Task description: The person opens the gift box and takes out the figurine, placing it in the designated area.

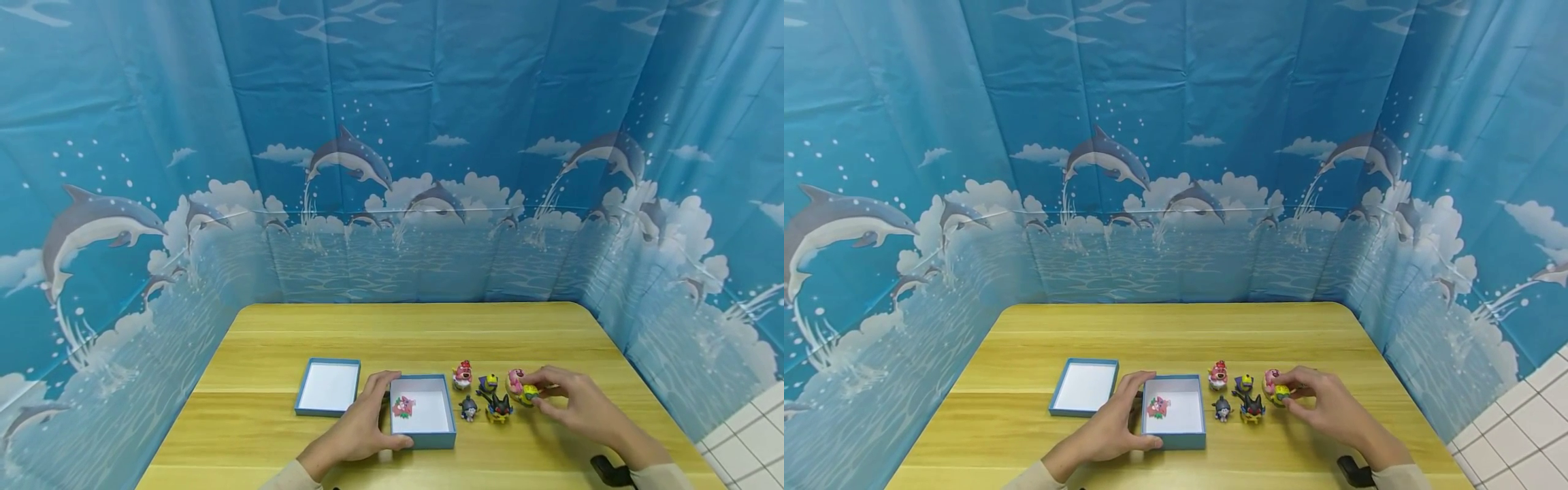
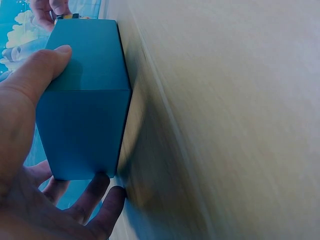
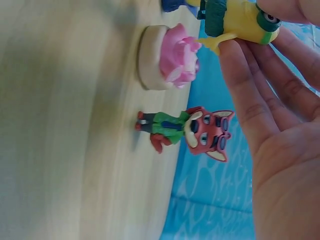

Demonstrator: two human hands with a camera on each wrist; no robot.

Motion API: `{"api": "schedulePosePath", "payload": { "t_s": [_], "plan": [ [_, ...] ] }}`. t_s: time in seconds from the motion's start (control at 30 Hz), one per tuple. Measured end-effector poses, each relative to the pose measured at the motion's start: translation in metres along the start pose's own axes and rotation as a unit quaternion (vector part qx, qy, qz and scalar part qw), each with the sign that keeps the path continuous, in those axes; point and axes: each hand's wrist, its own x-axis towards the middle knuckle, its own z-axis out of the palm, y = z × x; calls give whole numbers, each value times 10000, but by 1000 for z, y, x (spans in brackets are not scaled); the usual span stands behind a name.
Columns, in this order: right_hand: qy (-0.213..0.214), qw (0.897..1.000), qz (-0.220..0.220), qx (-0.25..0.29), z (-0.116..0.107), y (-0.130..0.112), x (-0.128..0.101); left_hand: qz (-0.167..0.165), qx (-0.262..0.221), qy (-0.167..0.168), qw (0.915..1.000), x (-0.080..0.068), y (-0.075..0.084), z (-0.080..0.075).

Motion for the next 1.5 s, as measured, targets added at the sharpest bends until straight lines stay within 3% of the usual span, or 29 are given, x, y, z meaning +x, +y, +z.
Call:
{"api": "schedulePosePath", "payload": {
  "t_s": [0.43,0.8,1.3,1.5],
  "plan": [
    [-523,9978,396,93,3,12,-9,-145,-28,-49,9999,1,-1,0],
    [-955,9912,883,257,6,17,-13,-47,23,-22,10000,2,-1,0],
    [-870,9940,660,-4,9,22,-13,-32,-14,-7,10000,1,1,-1],
    [-928,9933,678,123,9,22,-14,-5,33,8,10000,2,-1,0]
  ]
}}
